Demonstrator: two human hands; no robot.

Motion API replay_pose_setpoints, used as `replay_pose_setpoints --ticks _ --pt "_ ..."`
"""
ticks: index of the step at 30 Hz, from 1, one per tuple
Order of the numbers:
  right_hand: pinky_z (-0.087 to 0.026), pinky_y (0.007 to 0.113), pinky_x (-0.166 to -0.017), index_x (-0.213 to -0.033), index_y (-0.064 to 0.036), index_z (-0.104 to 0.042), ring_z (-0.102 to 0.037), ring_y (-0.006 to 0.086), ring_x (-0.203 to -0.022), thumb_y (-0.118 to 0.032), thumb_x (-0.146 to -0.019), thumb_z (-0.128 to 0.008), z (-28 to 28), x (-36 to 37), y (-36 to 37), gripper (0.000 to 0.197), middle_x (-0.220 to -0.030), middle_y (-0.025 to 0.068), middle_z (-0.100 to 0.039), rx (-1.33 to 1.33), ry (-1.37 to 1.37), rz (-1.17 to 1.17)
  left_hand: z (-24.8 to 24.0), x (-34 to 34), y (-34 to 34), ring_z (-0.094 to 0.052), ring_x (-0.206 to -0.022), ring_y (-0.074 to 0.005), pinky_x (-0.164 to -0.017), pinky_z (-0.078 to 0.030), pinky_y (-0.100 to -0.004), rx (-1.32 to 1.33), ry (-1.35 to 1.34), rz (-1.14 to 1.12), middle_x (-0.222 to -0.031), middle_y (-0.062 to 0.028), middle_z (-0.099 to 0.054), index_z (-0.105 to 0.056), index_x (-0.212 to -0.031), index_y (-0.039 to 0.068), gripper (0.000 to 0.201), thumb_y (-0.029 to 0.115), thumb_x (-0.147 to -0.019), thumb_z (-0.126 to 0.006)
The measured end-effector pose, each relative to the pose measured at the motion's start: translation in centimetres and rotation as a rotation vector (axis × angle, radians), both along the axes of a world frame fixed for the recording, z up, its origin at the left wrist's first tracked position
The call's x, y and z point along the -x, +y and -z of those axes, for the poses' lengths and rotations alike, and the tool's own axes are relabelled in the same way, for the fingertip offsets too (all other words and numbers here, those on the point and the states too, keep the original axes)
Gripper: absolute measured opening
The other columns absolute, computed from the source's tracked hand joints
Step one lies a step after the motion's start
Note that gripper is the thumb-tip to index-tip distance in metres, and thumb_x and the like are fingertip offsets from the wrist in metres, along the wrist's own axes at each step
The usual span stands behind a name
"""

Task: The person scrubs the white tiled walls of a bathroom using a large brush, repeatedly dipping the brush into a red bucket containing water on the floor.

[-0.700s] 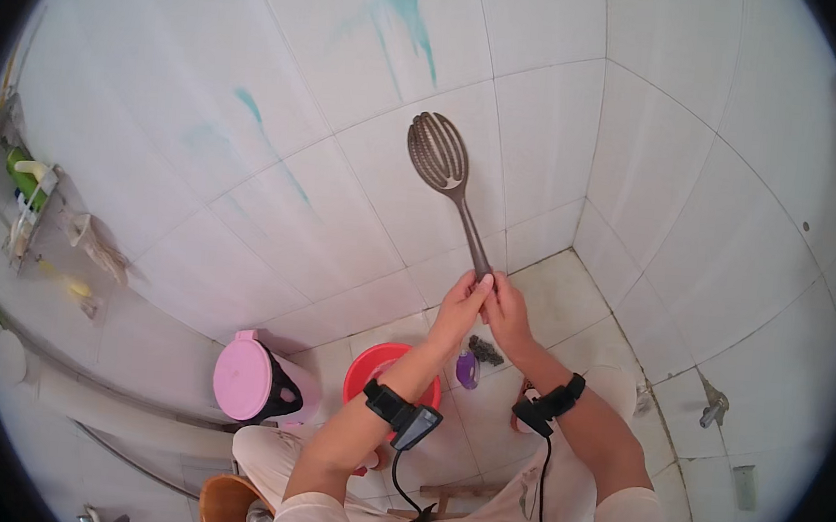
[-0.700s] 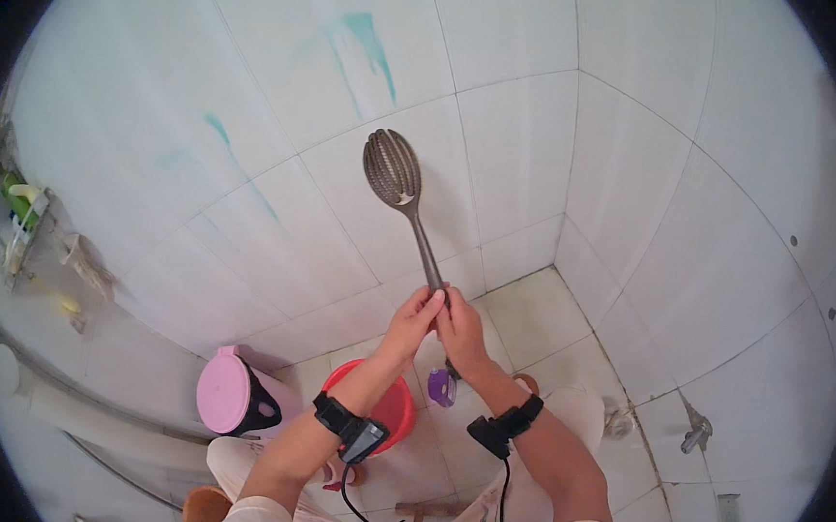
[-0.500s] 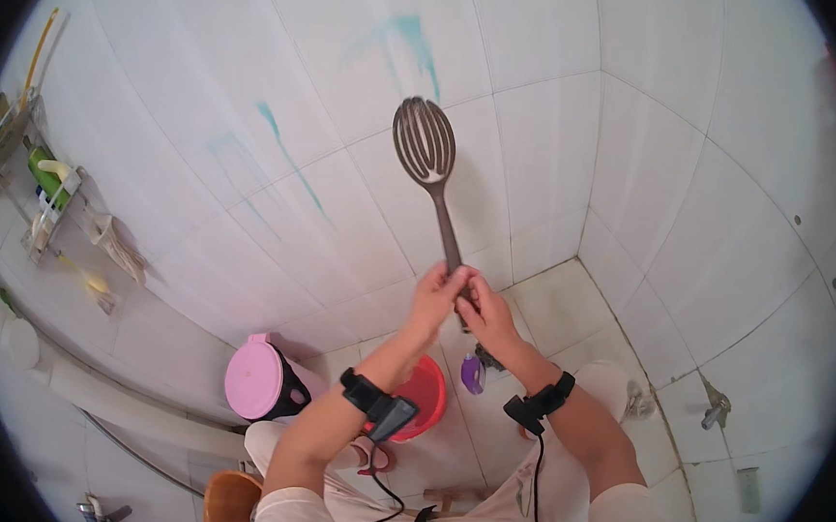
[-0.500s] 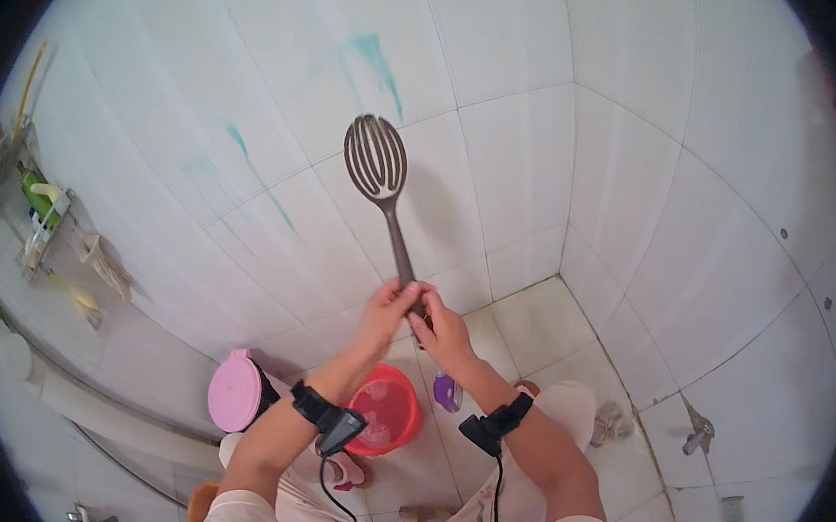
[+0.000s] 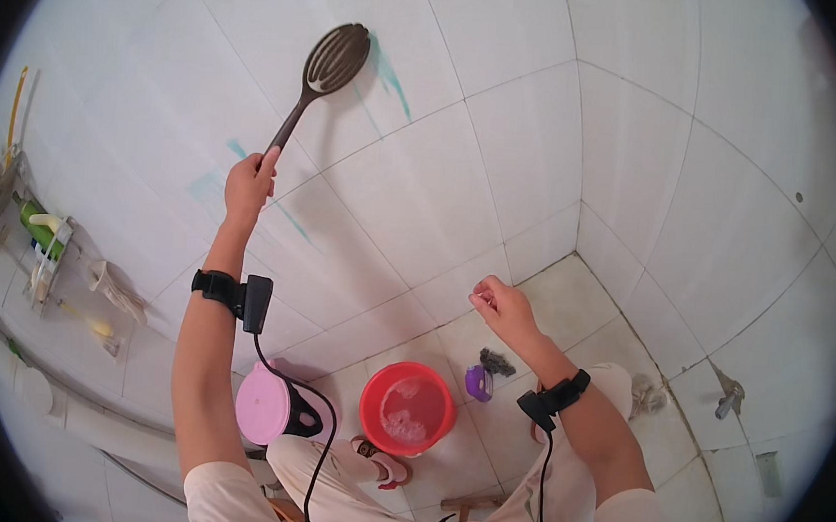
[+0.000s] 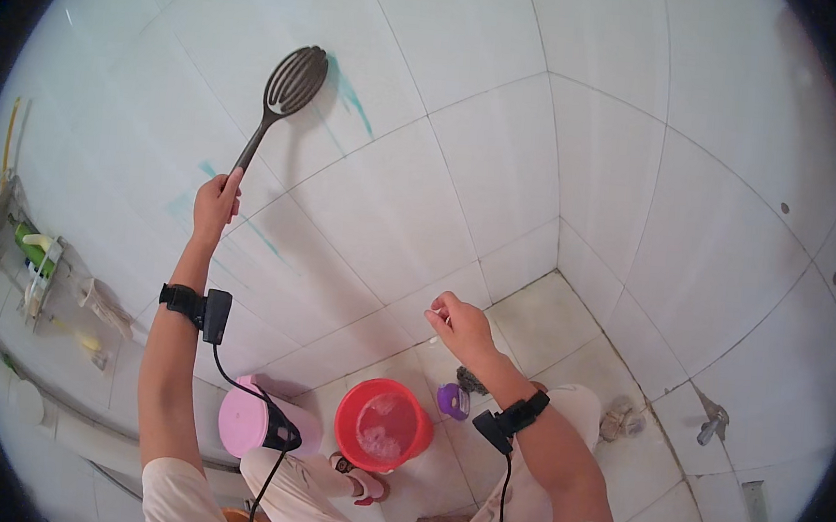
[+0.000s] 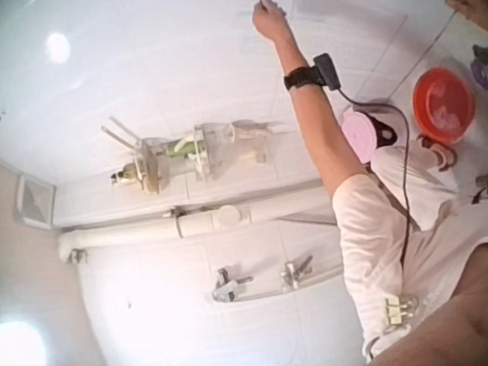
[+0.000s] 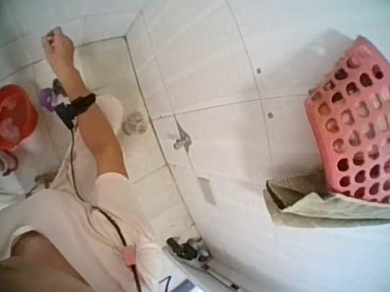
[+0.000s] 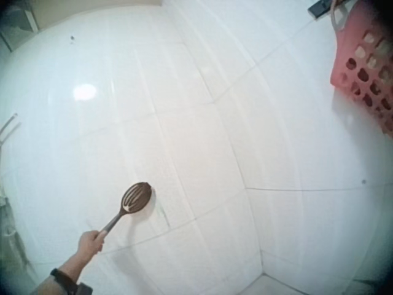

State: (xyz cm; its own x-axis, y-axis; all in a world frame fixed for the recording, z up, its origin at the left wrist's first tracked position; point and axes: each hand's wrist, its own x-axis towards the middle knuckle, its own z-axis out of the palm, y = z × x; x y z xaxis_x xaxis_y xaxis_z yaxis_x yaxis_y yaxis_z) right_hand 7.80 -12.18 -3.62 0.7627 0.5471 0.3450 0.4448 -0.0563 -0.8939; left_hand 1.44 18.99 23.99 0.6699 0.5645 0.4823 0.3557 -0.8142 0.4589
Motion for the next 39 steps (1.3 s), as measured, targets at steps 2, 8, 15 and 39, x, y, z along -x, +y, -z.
replay_pose_setpoints --ticks 2,8,15,39 --pt "-0.044 0.035 -0.054 -0.086 -0.0048 -0.050 -0.057 0.0269 -0.060 -0.025 -0.079 -0.058 0.1 -0.3 0.3 0.023 -0.068 0.0111 -0.060 0.008 -0.079 0.055 2.1 -0.4 1.9 -0.043 -0.038 -0.0109 -0.040 -0.034 -0.0271 -0.040 0.058 -0.001 -0.043 -0.0033 -0.045 -0.053 -0.061 0.003 0.050 0.047 -0.082 -0.049" --pt "-0.043 0.036 -0.053 -0.084 -0.0051 -0.050 -0.057 0.0275 -0.059 -0.024 -0.079 -0.058 0.6 -1.3 1.1 0.021 -0.063 0.0106 -0.058 0.102 -0.154 0.066 9.0 -0.5 4.8 -0.052 -0.055 -0.0324 -0.051 -0.040 -0.0397 -0.313 0.271 0.015 -0.056 -0.0159 -0.053 -0.055 -0.063 0.004 0.050 0.050 -0.080 -0.048" --pt "-0.044 0.036 -0.056 -0.076 -0.0050 -0.053 -0.057 0.0265 -0.065 -0.023 -0.073 -0.062 1.8 -6.1 2.3 0.020 -0.068 0.0105 -0.058 0.234 -0.195 0.134 -4.0 -3.4 4.3 -0.041 -0.038 -0.0089 -0.039 -0.032 -0.0256 -0.019 -0.121 0.090 -0.043 -0.0009 -0.044 -0.052 -0.059 0.005 0.049 0.049 -0.082 -0.050" --pt "-0.046 0.034 -0.061 -0.078 -0.0029 -0.057 -0.057 0.0229 -0.066 -0.024 -0.075 -0.060 -7.6 -11.3 5.6 0.022 -0.071 0.0113 -0.060 0.256 -0.234 0.067 5.1 2.3 8.3 -0.052 -0.051 -0.0267 -0.049 -0.039 -0.0375 -0.383 0.112 -0.008 -0.051 -0.0116 -0.051 -0.056 -0.065 0.004 0.049 0.051 -0.079 -0.049"
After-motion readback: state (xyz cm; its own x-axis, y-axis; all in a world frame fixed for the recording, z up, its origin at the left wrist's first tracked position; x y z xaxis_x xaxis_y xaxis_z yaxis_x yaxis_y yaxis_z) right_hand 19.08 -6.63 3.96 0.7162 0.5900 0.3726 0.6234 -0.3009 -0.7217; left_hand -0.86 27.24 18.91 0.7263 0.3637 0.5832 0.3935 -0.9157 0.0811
